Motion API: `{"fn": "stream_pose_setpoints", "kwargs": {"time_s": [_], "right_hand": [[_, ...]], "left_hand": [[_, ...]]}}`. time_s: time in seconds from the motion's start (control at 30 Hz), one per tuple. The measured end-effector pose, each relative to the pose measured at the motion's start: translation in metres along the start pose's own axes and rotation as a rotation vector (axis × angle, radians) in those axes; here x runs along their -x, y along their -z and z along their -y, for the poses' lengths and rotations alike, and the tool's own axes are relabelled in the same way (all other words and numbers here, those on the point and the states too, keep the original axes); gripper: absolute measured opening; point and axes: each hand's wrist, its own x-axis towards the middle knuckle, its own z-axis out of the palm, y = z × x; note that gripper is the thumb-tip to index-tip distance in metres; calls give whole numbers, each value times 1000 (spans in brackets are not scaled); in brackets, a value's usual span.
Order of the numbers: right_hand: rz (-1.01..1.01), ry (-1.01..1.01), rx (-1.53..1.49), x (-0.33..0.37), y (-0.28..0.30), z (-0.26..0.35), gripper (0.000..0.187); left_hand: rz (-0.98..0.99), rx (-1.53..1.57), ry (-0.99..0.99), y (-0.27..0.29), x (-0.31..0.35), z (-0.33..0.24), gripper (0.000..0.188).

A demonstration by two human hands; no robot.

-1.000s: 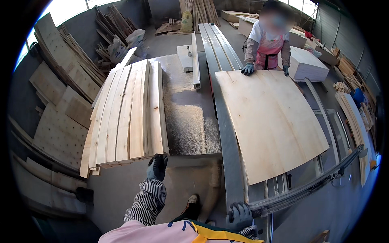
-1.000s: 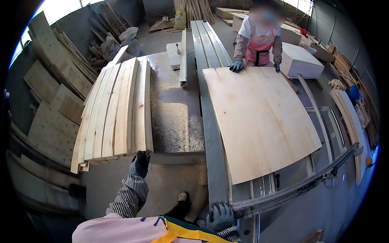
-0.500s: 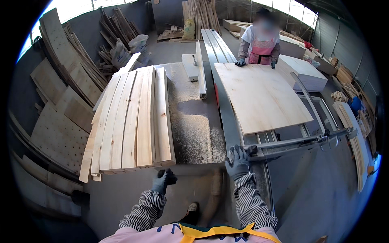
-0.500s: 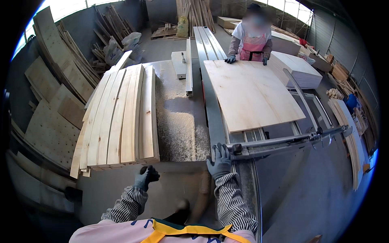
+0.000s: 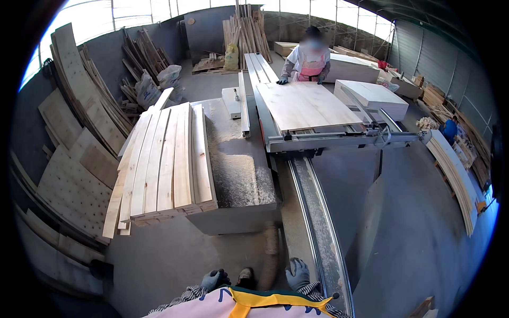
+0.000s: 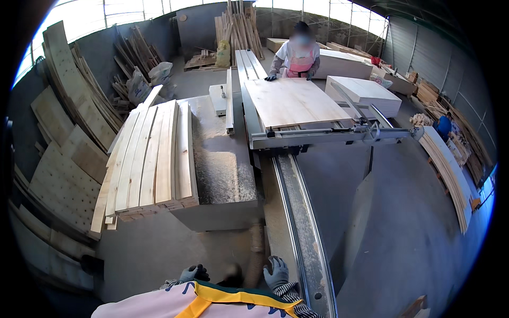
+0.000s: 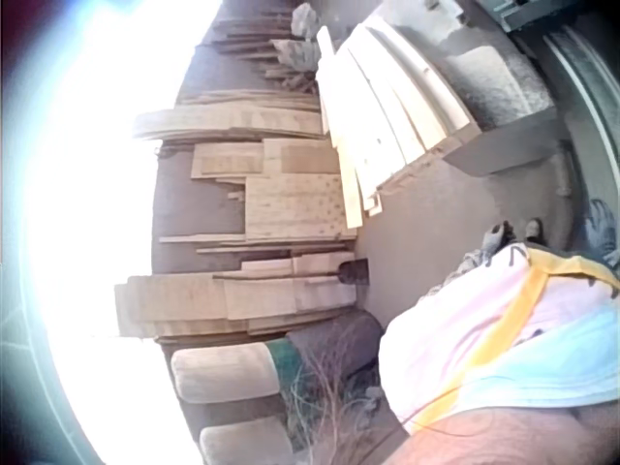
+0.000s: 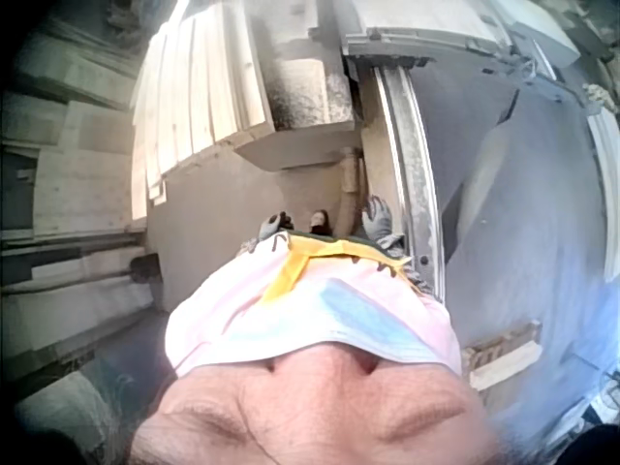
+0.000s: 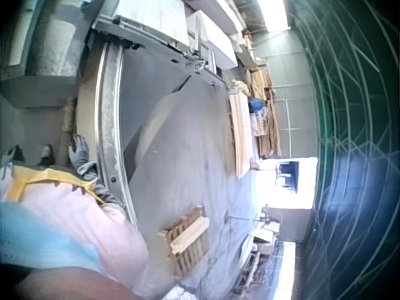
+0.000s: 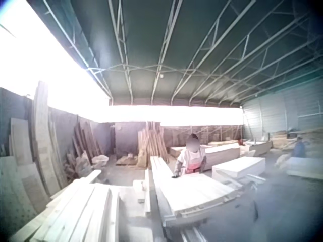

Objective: The person feeds wooden planks into a table saw and stacks the cut pieces. A coworker assists by guiding the planks through the saw. The person wears gloves and an apron while working in a workshop.

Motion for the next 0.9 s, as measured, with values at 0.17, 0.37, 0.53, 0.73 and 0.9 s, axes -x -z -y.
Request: {"fn": "stream_pose_setpoints", "kwargs": {"time_s": [0.17,0.37,0.53,0.73,0.9], "right_hand": [[-62,-98,-59,28,15,-7,44],[-64,-129,-56,58,12,-28,43],[-59,-208,-39,74,24,-31,43],[-26,-274,-75,80,36,-32,42],[-19,-312,-112,79,31,-43,43]], "left_hand": [[86,-61,-34,-21,8,-8,28],[315,45,-82,-8,-5,26,29],[224,-82,-120,-18,7,40,35],[255,-132,-90,-23,13,33,36],[258,-95,-102,-24,13,36,32]]}}
